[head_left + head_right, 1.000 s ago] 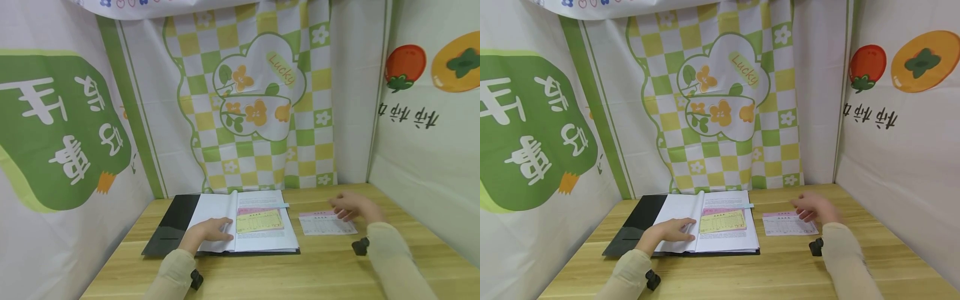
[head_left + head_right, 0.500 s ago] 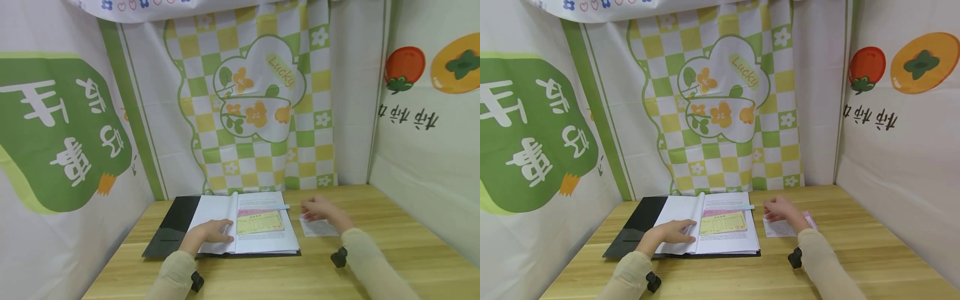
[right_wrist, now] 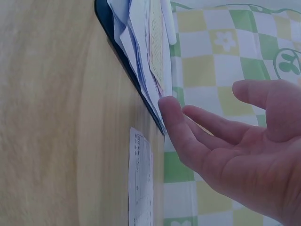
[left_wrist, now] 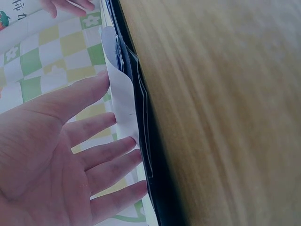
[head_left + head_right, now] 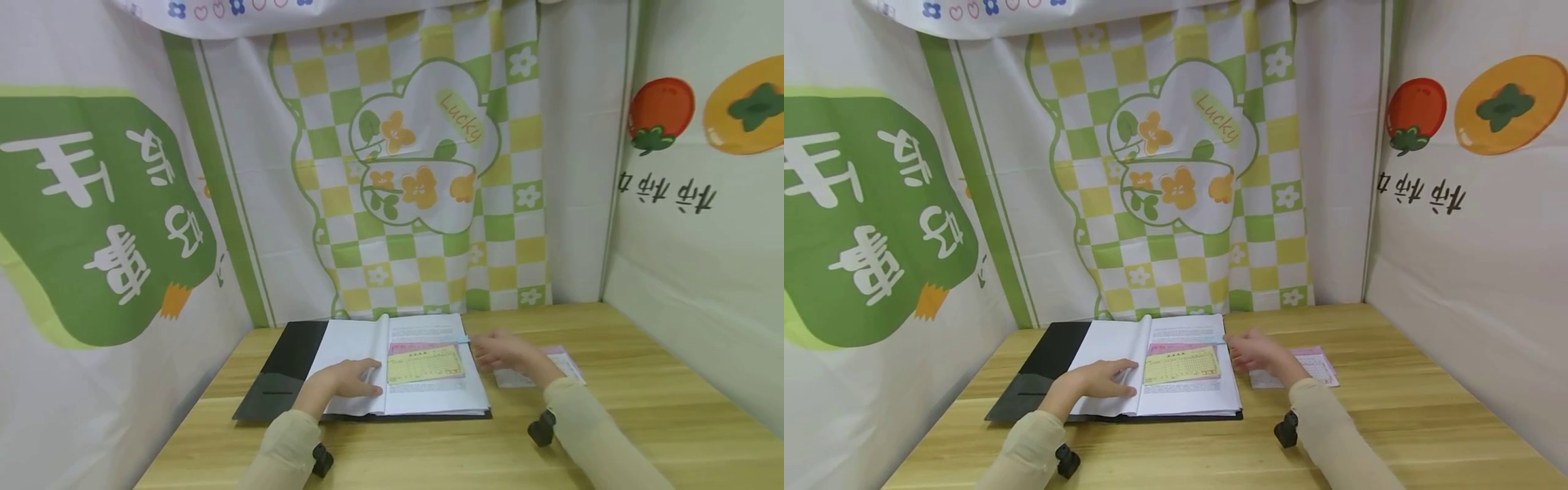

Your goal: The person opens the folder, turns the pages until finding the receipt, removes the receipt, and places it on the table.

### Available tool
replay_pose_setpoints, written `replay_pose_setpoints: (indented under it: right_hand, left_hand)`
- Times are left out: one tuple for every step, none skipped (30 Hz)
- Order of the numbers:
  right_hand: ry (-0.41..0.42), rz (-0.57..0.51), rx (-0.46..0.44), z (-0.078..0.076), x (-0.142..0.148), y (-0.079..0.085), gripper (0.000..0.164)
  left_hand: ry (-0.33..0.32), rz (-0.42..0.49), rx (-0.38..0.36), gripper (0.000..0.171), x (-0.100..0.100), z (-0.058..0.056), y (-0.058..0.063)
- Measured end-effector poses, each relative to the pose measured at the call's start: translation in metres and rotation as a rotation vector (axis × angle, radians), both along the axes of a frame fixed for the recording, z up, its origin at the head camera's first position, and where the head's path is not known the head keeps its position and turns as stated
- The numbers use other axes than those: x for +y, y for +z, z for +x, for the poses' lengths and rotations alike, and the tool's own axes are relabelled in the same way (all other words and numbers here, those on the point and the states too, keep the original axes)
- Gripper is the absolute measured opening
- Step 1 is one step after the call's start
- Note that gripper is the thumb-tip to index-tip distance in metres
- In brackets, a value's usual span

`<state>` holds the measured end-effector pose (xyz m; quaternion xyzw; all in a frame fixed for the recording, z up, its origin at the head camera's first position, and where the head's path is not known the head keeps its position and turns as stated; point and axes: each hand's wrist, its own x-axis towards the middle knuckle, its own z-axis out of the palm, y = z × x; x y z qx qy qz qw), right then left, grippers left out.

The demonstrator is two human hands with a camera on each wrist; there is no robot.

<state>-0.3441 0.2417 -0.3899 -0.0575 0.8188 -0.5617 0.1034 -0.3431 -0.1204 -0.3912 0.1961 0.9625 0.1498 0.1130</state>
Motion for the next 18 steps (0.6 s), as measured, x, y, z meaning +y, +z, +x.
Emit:
replay_pose_setpoints:
  right_hand:
    - [0.0,-0.002,-0.007,-0.001,-0.001,-0.001,0.058]
    - [0.0,-0.006,-0.015,-0.001,-0.003,-0.002,0.058]
    - [0.003,-0.01,-0.02,-0.002,-0.004,-0.002,0.059]
    - [0.01,-0.012,-0.028,-0.002,-0.005,-0.003,0.06]
    - [0.016,-0.017,-0.036,-0.001,-0.005,-0.004,0.06]
    - [0.02,-0.025,-0.042,-0.001,-0.006,-0.004,0.062]
    - [0.025,-0.025,-0.047,-0.001,-0.006,-0.005,0.062]
    - [0.033,-0.027,-0.051,-0.001,-0.007,-0.005,0.062]
    - [0.039,-0.024,-0.054,-0.001,-0.007,-0.005,0.063]
    - [0.045,-0.022,-0.056,0.0,-0.008,-0.005,0.064]
    - [0.048,-0.021,-0.057,0.0,-0.008,-0.005,0.064]
    - [0.049,-0.022,-0.059,0.0,-0.009,-0.005,0.063]
    - [0.053,-0.021,-0.061,0.0,-0.009,-0.005,0.064]
    - [0.056,-0.022,-0.065,0.0,-0.01,-0.005,0.064]
    - [0.058,-0.024,-0.067,0.0,-0.011,-0.005,0.063]
    - [0.059,-0.024,-0.069,-0.001,-0.012,-0.006,0.063]
    - [0.059,-0.025,-0.072,-0.001,-0.013,-0.007,0.062]
    - [0.06,-0.025,-0.075,-0.001,-0.014,-0.007,0.062]
  left_hand:
    - [-0.002,-0.01,0.002,0.064,0.0,0.0,0.0]
    - [-0.004,-0.021,0.004,0.064,0.0,0.001,0.0]
    - [-0.009,-0.027,0.01,0.064,0.0,0.001,0.0]
    - [-0.011,-0.028,0.012,0.064,-0.001,0.001,-0.001]
    - [-0.012,-0.027,0.012,0.064,-0.001,0.001,0.0]
    - [-0.01,-0.025,0.011,0.064,-0.001,0.001,0.0]
    - [-0.009,-0.016,0.012,0.064,-0.001,0.001,0.0]
    - [-0.008,-0.007,0.012,0.064,-0.001,0.0,0.0]
    - [-0.008,0.001,0.014,0.063,-0.001,0.0,0.0]
    - [-0.006,0.003,0.012,0.063,-0.001,0.0,0.0]
    - [-0.004,0.001,0.014,0.064,-0.001,-0.001,0.0]
    - [-0.004,-0.003,0.017,0.064,-0.001,-0.001,0.0]
    - [-0.003,-0.007,0.019,0.064,0.0,-0.002,-0.001]
    - [-0.003,-0.011,0.022,0.064,0.0,-0.002,-0.001]
    - [-0.003,-0.014,0.024,0.064,0.0,-0.003,-0.001]
    - [-0.003,-0.016,0.024,0.064,0.0,-0.003,-0.001]
    - [-0.004,-0.018,0.025,0.064,0.0,-0.003,-0.002]
    - [-0.004,-0.02,0.024,0.064,0.0,-0.004,-0.003]
